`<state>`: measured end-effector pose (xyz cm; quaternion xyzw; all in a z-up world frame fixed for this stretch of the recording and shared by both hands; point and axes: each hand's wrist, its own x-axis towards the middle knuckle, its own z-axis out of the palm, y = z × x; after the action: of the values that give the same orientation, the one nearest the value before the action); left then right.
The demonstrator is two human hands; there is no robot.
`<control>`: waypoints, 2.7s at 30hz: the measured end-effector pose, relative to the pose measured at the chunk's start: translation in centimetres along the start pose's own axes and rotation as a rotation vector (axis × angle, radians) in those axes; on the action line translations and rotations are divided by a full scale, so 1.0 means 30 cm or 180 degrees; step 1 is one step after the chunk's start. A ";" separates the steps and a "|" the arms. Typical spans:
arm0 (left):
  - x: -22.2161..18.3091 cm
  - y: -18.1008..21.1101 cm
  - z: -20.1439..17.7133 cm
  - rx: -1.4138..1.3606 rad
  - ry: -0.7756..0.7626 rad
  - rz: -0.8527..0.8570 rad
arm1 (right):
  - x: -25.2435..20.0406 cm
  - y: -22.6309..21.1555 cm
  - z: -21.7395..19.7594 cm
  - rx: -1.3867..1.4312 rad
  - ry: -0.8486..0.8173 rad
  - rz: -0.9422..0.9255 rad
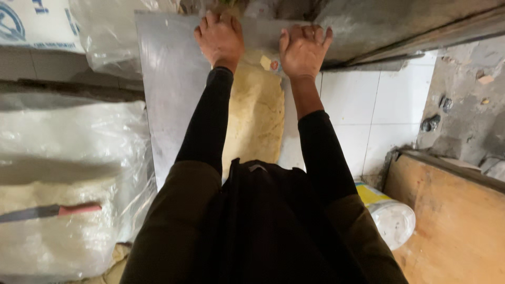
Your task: The person rolls out a piece of dough on a metal surface using a cylindrical tool and then cuts the dough into strips using a knife.
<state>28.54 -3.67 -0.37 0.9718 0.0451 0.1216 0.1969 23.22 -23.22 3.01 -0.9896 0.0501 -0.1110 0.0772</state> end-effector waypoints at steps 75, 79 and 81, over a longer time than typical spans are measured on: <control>-0.757 -1.381 -0.745 -0.2992 0.1402 -0.3924 | -1.244 -0.290 -0.142 0.0027 -0.0962 -0.0513; -0.720 -1.417 -0.720 -0.2037 0.0908 -0.4353 | -1.237 -0.302 -0.164 0.0083 -0.1342 -0.0242; -0.712 -1.441 -0.687 -0.1399 0.0670 -0.4233 | -1.230 -0.310 -0.172 0.0083 -0.1430 -0.0153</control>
<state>0.93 40.79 -3.65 0.6591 0.6223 0.0752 0.4156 -13.01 -10.52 1.67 -0.9892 0.0066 0.1097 0.0965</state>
